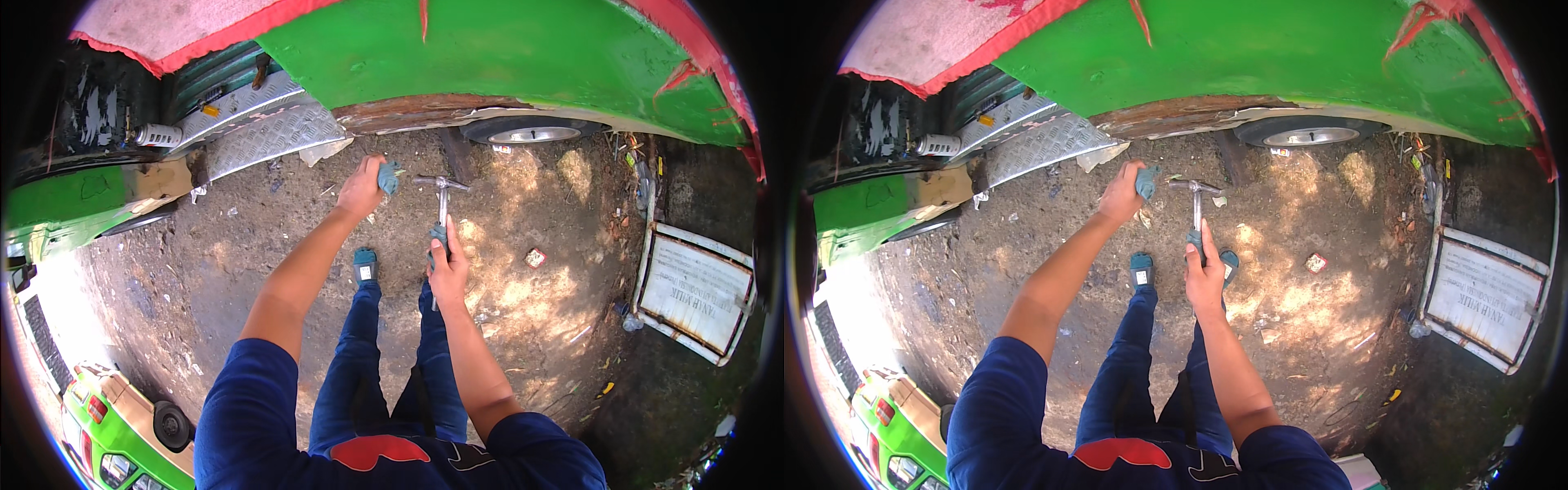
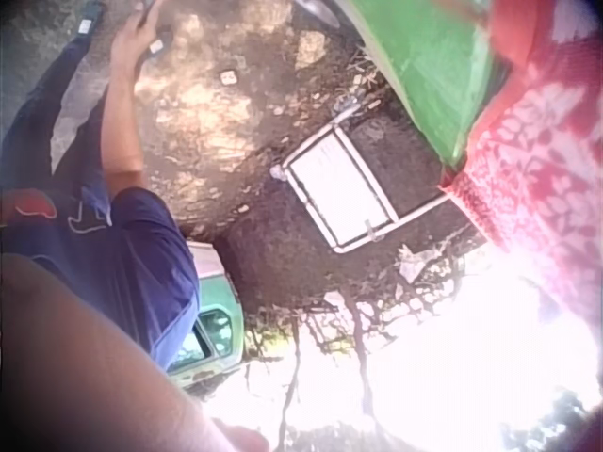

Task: The person uses a hammer to repeatedly strike a green metal panel under a red patterned cloth. The person holds the panel with one hand while striking it with the other. The task continues throughout the clip without a visible final state.

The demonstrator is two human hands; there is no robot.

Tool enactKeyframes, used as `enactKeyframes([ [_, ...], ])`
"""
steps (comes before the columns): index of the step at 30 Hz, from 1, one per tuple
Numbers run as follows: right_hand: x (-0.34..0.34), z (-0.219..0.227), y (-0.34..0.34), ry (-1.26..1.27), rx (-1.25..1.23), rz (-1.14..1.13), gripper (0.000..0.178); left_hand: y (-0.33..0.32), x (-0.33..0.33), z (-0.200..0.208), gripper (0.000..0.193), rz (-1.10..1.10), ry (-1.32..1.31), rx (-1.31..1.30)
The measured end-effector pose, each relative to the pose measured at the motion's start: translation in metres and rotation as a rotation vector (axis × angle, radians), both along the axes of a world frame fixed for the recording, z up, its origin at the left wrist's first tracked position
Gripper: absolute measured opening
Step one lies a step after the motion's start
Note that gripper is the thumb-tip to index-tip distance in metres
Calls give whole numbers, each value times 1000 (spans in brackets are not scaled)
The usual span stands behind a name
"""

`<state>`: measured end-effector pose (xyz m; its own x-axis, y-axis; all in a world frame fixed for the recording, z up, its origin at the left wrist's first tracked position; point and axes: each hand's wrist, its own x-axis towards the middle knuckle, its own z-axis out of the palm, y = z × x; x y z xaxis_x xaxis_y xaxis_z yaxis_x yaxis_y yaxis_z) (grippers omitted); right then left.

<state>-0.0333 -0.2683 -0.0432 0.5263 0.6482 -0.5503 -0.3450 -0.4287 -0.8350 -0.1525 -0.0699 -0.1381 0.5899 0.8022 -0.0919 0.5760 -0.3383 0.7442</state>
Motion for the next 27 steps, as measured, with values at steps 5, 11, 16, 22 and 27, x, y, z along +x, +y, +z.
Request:
enactKeyframes([
  [5,0,-5,-8,25,32,10,55,-5,-3,1,50,12,29,-14],
  [11,6,-2,-7,26,1,31,55,-1,-1,-9,49,73,58,-109],
  [16,13,-22,0,-72,-13,118,55,21,-7,-56,47,122,-6,-74],
  [22,13,-66,15,-198,8,188,55,32,-12,-100,49,119,-84,-49],
  [27,0,-81,29,-174,28,227,55,30,-20,-117,52,104,-134,-7],
])
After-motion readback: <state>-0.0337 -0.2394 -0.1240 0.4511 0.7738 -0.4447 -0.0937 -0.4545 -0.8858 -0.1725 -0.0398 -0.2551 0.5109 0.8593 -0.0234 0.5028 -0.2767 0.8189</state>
